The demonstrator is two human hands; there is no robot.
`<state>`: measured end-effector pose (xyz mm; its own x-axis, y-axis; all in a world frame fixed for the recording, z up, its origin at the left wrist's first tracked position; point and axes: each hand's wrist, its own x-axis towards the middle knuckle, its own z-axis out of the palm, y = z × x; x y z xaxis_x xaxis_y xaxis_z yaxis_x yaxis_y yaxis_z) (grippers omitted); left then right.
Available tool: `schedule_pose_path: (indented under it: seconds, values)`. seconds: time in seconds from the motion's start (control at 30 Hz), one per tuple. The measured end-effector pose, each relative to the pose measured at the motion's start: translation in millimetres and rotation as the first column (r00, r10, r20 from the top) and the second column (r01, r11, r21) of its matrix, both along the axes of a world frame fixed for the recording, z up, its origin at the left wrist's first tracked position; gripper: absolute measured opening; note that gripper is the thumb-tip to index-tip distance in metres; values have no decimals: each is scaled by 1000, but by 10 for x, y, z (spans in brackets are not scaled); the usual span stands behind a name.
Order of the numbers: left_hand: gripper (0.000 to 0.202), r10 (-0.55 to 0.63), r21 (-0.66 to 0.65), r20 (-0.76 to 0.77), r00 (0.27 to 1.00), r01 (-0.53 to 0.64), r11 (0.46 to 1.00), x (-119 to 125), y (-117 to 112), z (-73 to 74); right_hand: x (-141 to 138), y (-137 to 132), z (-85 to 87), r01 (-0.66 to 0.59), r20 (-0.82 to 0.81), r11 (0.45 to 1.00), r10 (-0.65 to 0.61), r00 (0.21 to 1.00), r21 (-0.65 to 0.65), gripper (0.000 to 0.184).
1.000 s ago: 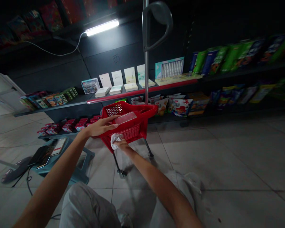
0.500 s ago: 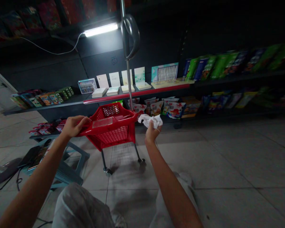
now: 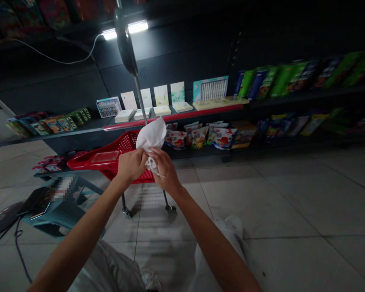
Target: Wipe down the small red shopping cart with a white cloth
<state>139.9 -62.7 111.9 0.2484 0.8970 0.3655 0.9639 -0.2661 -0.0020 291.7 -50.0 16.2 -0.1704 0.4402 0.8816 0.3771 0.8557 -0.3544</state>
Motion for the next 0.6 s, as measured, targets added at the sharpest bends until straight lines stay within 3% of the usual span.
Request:
schedule_pose_path:
  seconds: [0.13, 0.23, 0.33, 0.4, 0.5, 0.6]
  values:
    - [49, 20, 55, 68, 997, -23, 998, -4, -18, -69, 24, 112, -106, -15, -108, 997, 7, 994, -77, 41]
    - [49, 17, 72, 70, 997, -22, 997, -118, -74, -98, -61, 222, -193, 56, -237, 997, -67, 969, -55, 38]
    - [48, 6, 111, 73, 997, -14, 994, -257, -113, -155, -225, 310, -259, 159, -417, 983, -184, 890, -94, 38]
    - [46, -34, 169, 85, 996, 19, 985, -352, -112, -215, -338, 330, -269, 134, -512, 977, -203, 835, -169, 45]
    - [37, -105, 325, 88, 991, 71, 943, -482, -77, -321, -472, 300, -191, 38, -604, 975, -167, 779, -221, 56]
    - [34, -176, 488, 60, 983, 125, 864, -589, -33, -408, -567, 265, 34, 38, -595, 983, -140, 792, -180, 58]
